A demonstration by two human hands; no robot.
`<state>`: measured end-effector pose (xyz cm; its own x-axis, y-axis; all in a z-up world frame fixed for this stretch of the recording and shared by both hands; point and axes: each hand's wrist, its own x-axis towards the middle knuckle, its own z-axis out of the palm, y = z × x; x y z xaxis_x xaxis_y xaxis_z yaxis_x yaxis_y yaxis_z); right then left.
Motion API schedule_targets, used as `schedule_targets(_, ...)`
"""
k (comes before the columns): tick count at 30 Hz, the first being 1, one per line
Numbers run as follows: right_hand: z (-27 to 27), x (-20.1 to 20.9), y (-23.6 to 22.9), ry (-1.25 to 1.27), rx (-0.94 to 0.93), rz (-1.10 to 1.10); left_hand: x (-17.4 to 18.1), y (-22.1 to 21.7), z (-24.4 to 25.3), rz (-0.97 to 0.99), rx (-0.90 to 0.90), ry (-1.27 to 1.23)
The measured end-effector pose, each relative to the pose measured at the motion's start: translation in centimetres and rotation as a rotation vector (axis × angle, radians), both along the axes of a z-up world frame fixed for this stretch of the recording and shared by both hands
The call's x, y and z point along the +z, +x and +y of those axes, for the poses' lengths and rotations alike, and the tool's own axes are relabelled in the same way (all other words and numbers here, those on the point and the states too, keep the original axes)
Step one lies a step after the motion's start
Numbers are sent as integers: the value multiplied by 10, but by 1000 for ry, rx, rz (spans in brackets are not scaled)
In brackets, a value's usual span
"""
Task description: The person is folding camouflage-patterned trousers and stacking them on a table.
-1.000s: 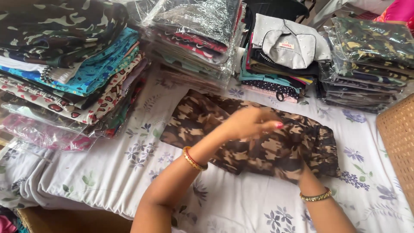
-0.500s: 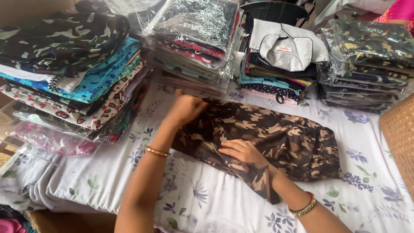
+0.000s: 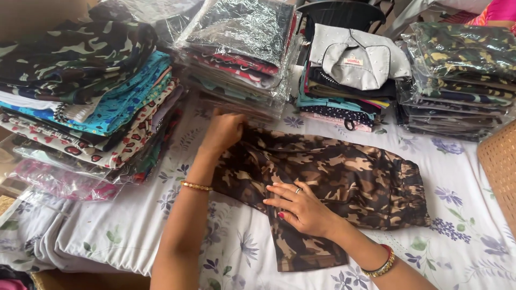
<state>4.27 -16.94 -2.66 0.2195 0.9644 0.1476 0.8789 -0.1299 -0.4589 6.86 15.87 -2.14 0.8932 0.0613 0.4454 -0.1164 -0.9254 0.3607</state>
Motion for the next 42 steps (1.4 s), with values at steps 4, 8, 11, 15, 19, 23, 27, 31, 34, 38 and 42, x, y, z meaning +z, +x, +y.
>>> schedule_targets(4,2,0,1,12,9,12,-3,-8,13,70,84,-31)
schedule_targets(8,1,3,1,-2,2,24,-6,-6,9,91,30,40)
schedule_targets(11,1,0,1,12,5,27,-20,5,19,64,37,-13)
schedule_targets(15,0,-1,2,20,2,26,-13,14,23,135,-51,-405)
schedule_targets(19,0,-4,5,14,1,37,-19,28,35,222,-233,-650)
schedule_targets(23,-1,-5,6,26,12,40,-1,18,21,44,203,247)
schedule_targets(27,0,-8,8,49,13,35,-31,35,29,-130,248,347)
schedule_targets(31,-2,-2,-5,179,21,-150,-27,29,26,-202,253,268)
schedule_targets(34,-4,4,-20,252,164,-279,-28,29,33,-165,219,55)
schedule_targets(38,-11,5,-16,190,320,-289,-76,49,65,93,-269,-577)
schedule_targets(42,-27,59,30,451,227,-264,-61,37,40,48,-214,-236)
